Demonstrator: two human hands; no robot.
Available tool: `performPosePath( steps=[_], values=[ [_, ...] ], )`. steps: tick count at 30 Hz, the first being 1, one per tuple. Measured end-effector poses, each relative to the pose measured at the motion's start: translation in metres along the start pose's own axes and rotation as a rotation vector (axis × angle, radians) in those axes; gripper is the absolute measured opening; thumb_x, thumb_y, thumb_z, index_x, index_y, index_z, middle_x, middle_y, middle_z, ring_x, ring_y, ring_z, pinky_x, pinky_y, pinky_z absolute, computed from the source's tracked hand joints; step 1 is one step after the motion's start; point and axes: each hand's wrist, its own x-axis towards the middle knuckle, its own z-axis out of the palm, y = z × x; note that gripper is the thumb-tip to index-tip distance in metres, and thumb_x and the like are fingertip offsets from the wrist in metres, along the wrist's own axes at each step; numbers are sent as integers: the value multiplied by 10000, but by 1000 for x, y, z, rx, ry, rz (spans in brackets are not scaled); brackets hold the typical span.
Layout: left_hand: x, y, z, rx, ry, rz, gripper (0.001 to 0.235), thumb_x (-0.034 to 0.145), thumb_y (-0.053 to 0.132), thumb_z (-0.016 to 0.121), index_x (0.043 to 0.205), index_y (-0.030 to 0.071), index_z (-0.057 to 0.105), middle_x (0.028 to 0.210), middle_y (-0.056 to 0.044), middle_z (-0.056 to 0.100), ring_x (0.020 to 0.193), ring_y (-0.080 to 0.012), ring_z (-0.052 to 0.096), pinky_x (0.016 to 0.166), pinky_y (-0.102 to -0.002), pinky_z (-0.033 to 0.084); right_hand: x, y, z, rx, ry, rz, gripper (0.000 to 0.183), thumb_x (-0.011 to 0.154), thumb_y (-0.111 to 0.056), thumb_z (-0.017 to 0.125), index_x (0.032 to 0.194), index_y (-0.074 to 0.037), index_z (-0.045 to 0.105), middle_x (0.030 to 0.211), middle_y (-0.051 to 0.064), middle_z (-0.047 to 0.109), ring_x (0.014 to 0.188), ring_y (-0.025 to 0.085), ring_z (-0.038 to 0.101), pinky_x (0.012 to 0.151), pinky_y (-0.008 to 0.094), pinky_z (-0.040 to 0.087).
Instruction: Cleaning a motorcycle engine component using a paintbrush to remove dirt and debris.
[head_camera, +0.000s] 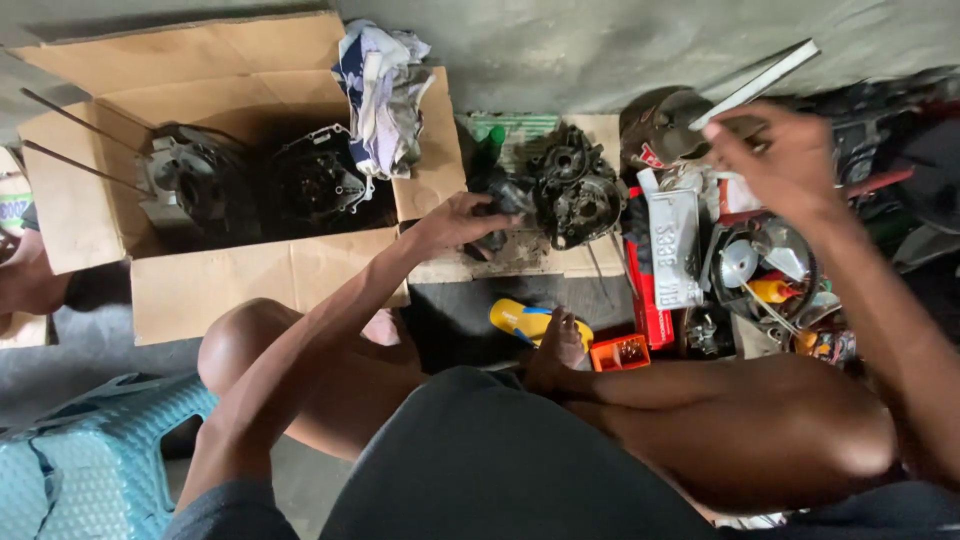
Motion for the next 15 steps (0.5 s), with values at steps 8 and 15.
performPosePath(
  steps=[8,15],
  values=[
    [-33,79,16,2,-54,232,828,750,489,755,1386,16,516,1007,-107,790,637,-159,753,410,-213,394,-22,-88,-53,-446,160,-318,214,1131,-38,783,1289,107,785,852,147,762,347,150,479,336,261,309],
    [-26,73,28,-210,36,450,494,858,284,776,1141,-79,595,841,-112,749,518,-119,624,508,-245,539,-37,-112,-41,-426,197,-288,254,1068,-134,757,1203,78,787,389,41,381,330,154,292,373,315,243]
  ],
)
